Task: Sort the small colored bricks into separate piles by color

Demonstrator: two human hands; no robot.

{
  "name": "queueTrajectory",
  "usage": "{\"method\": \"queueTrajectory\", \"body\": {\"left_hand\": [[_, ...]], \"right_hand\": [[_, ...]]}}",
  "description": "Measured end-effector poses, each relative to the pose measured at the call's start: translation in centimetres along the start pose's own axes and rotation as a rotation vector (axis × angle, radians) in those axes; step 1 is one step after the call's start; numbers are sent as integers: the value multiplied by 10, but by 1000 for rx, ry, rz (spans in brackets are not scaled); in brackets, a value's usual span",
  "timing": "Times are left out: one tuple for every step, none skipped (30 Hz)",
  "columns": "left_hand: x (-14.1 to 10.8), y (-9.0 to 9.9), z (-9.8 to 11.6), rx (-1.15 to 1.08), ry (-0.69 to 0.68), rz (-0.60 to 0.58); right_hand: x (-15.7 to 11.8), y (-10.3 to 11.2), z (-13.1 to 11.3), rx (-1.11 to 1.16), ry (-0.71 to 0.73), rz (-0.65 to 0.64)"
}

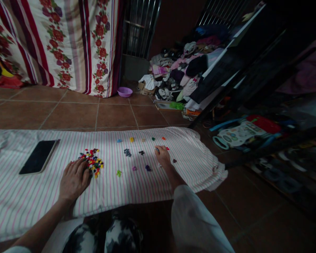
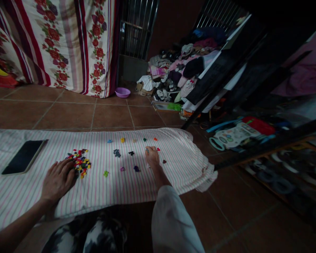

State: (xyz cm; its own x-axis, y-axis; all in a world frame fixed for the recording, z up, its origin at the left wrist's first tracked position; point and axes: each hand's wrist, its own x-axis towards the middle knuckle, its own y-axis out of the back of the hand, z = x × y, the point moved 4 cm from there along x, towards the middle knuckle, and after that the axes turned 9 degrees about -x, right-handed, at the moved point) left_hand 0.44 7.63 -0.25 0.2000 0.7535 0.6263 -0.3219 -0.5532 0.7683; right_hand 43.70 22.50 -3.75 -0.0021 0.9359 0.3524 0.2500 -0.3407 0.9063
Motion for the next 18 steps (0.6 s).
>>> {"method": "queueTrajectory", "body": {"left_hand": [[0, -1, -1, -2, 6, -2], [-1, -1, -2, -6, 13, -3], [-2, -2, -2, -11, 18, -3], [-3, -3, -3, -15, 22, -2], [-3, -4, -4, -17, 25, -1], [-4, -5, -4, -18, 29, -1], [-4, -5, -5, -18, 31, 0], [-5, -5, -5, -16, 30, -4], [-5, -5, -4, -14, 24, -9], [-4, -5, -4, -12, 19, -14], [-4, -5, -3, -11, 16, -15], [-4, -4, -3, -9, 16, -14], [-3, -3, -2, -8, 17, -10], [-3, -3, -2, -8, 19, -5], [-3, -2, -2, -10, 23, -1], [-3, -2, -2, -13, 29, -1], [-3, -2, -3, -18, 40, 0], [-3, -3, -4, -29, 57, 2]], "right_hand": [[0, 0, 1, 11, -2, -4], [0, 0, 1, 24, -2, -7], [0, 0, 2, 37, -1, -6], [-1, 1, 2, 52, 2, -2], [-1, 2, 2, 68, 5, 6], [-1, 3, 2, 85, 8, 15], [0, 4, 2, 100, 13, 22], [0, 6, 2, 115, 17, 27], [0, 7, 2, 128, 19, 26], [1, 8, 2, 138, 18, 22], [1, 9, 2, 147, 16, 16], [2, 10, 2, 154, 11, 9], [3, 11, 1, 160, 6, 2], [4, 12, 1, 165, 1, -3], [4, 13, 1, 169, -3, -5], [5, 14, 0, 171, -9, -1], [5, 16, 0, 170, -18, 9], [4, 19, 0, 167, -29, 27]]}}
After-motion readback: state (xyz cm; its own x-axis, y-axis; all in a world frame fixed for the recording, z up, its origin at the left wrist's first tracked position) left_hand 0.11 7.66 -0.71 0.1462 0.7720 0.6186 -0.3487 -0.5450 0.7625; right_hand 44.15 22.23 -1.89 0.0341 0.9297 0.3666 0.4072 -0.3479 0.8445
